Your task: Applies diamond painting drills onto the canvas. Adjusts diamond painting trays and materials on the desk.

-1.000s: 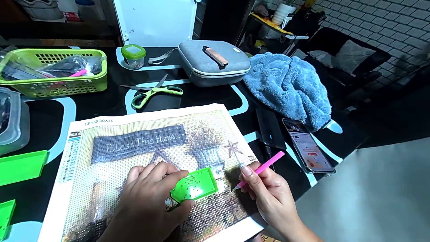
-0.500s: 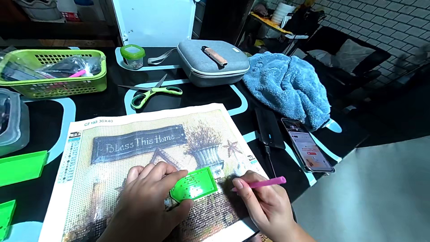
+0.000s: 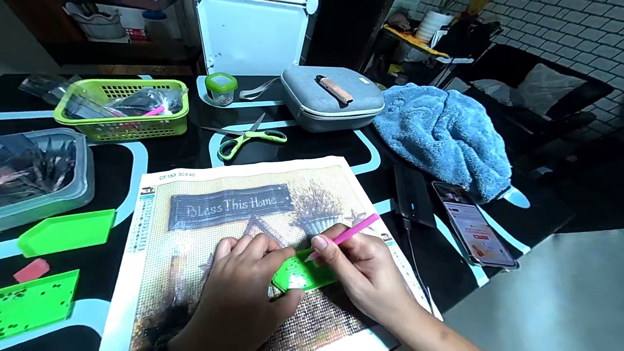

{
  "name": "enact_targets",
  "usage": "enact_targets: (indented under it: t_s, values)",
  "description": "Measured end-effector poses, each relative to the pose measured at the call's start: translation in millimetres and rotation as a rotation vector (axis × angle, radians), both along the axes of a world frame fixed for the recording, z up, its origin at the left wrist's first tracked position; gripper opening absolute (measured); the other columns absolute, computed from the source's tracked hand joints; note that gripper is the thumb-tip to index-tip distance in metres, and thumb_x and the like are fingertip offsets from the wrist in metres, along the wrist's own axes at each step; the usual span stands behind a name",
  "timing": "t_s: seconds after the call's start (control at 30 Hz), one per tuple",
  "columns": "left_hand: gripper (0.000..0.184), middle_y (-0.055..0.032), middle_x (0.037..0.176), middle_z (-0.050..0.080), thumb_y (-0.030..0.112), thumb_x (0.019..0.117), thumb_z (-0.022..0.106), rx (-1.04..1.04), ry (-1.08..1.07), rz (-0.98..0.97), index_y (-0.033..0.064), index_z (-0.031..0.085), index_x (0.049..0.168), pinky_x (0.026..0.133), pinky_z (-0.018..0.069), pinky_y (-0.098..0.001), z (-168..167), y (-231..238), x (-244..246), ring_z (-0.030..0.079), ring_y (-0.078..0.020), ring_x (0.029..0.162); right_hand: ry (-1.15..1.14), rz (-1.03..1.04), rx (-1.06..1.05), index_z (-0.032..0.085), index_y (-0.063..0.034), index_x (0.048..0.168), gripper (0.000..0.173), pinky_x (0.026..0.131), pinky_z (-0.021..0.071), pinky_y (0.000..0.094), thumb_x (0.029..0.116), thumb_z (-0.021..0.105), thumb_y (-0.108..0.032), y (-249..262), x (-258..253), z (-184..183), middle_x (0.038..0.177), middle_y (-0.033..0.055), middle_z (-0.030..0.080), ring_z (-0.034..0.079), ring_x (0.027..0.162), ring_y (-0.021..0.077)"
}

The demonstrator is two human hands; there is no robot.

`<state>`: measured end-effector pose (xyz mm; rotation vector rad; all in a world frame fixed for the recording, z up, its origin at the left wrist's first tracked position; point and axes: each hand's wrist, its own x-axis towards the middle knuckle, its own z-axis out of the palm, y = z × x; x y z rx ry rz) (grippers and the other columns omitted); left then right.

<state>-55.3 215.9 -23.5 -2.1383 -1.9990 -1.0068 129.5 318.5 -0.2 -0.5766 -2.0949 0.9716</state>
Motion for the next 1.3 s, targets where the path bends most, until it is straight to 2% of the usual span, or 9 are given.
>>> enact_targets:
  t_s: [0.47,0.6,0.67,0.77,0.87,1.03,1.3]
  values:
    - [0.040,0.0091,0.091,0.069,0.056,0.0761,0.065,0.005,-0.002,0.009,0.0304,0.080,0.102,0.078,0.0431,-0.0376,1,0,2,0.062,-0.0089,0.080,-0.057,-0.040,0.059,0.069,-0.0100,0.088,0.030,0.063,0.0541,0.0161,0.1066,0.056,-0.028,4,-2,-9,0.076,-0.0050,0.067,0.064,0.069,-0.0002]
    - [0.040,0.0088,0.091,0.070,0.056,0.0760,0.065,0.013,0.004,0.007,0.0300,0.080,0.102,0.079,0.0430,-0.0373,1,1,3,0.063,-0.0087,0.080,-0.027,-0.031,0.042,0.068,-0.0092,0.088,0.028,0.062,0.0538,0.0152,0.1065,0.056,-0.025,3,-2,-7,0.075,-0.0047,0.067,0.064,0.069,-0.0003]
    - [0.041,0.0087,0.091,0.070,0.056,0.0761,0.064,0.010,0.004,0.007,0.0301,0.080,0.103,0.078,0.0433,-0.0376,1,1,2,0.063,-0.0091,0.081,0.025,-0.035,-0.025,0.067,-0.0097,0.089,0.026,0.061,0.0529,0.0141,0.1066,0.056,-0.024,2,0,-3,0.073,-0.0050,0.066,0.063,0.066,-0.0008]
    - [0.041,0.0092,0.092,0.070,0.058,0.0775,0.064,0.003,-0.001,0.003,0.0305,0.080,0.104,0.080,0.0440,-0.0388,0,0,1,0.063,-0.0091,0.081,0.131,-0.053,-0.239,0.068,-0.0113,0.093,0.024,0.058,0.0528,0.0146,0.1077,0.054,-0.024,-1,16,3,0.075,-0.0027,0.068,0.063,0.064,0.0011]
    - [0.042,0.0093,0.092,0.070,0.059,0.0781,0.062,-0.007,-0.011,-0.004,0.0310,0.080,0.104,0.080,0.0434,-0.0390,-1,0,1,0.063,-0.0091,0.082,0.185,-0.139,-0.369,0.068,-0.0138,0.091,0.026,0.054,0.0501,0.0123,0.1079,0.053,-0.026,-6,44,1,0.076,-0.0036,0.070,0.062,0.060,-0.0009]
    - [0.045,0.0095,0.093,0.070,0.061,0.0790,0.061,-0.025,-0.020,-0.014,0.0307,0.080,0.106,0.079,0.0424,-0.0399,-1,0,-1,0.062,-0.0092,0.081,0.173,-0.189,-0.269,0.068,-0.0124,0.091,0.024,0.057,0.0497,0.0122,0.1074,0.054,-0.023,-10,70,-16,0.075,-0.0066,0.067,0.060,0.062,-0.0025]
    - [0.045,0.0092,0.094,0.070,0.061,0.0800,0.061,-0.032,-0.035,-0.018,0.0303,0.080,0.105,0.080,0.0408,-0.0403,0,-1,-3,0.061,-0.0089,0.081,0.122,-0.182,-0.183,0.067,-0.0104,0.091,0.025,0.058,0.0493,0.0123,0.1077,0.053,-0.023,-11,70,-18,0.075,-0.0061,0.066,0.060,0.064,-0.0030]
